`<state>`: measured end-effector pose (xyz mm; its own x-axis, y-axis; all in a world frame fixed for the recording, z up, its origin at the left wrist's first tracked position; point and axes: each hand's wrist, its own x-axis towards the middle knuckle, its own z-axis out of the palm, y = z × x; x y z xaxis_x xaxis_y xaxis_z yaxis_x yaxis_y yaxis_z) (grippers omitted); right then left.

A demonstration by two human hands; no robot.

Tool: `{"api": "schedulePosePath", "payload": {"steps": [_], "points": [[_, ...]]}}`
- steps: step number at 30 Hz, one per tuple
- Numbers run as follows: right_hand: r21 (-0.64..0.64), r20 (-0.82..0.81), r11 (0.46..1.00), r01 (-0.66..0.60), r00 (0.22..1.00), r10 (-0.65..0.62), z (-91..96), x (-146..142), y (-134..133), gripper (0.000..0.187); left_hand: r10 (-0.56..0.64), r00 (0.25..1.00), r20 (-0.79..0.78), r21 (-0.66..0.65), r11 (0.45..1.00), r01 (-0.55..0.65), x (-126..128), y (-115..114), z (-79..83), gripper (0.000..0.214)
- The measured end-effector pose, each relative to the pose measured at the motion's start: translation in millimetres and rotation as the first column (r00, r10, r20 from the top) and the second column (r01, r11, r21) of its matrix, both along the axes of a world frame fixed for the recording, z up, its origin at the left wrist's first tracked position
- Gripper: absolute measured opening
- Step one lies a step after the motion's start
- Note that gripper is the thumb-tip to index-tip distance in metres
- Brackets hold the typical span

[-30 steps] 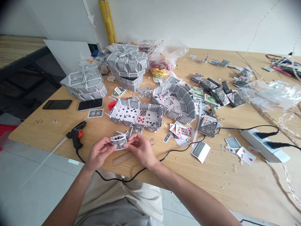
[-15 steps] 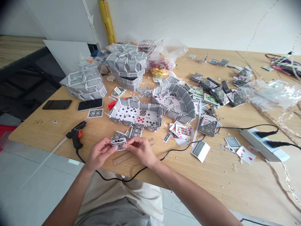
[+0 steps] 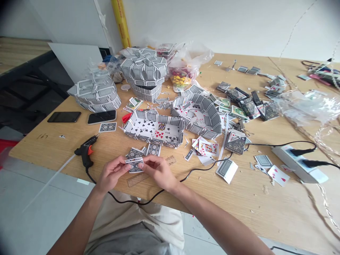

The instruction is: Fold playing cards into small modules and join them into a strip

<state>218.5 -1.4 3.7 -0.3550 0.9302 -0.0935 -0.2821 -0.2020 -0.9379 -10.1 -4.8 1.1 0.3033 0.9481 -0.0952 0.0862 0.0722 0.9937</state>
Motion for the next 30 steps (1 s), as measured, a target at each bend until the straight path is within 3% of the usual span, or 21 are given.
{"api": "schedulePosePath", "payload": {"steps": [9,20,25,30], "points": [[0.019,0.087,0.998,0.054,0.995,-0.055,-1.5,1.0,-1.6,0.038,-0.031,0.999,-0.032,-0.007,0.999,0.031,3.8,-1.0,4.0,0.029],[0.184,0.251,0.981,0.053,0.963,-0.099,-0.8,1.3,-2.3,0.042,0.043,0.992,-0.116,0.053,0.998,-0.037,3.5,1.9,-1.4,0.038],[0.157,0.283,0.983,0.094,0.949,-0.136,-4.9,-1.5,-4.6,0.044,0.075,0.985,-0.154,0.104,0.993,-0.059,3.9,-0.7,-5.3,0.034],[0.119,0.255,0.981,0.156,0.950,-0.182,-8.5,-2.0,-4.1,0.044,-0.031,0.988,-0.152,0.064,0.997,0.041,7.2,-0.5,-3.9,0.026]]}}
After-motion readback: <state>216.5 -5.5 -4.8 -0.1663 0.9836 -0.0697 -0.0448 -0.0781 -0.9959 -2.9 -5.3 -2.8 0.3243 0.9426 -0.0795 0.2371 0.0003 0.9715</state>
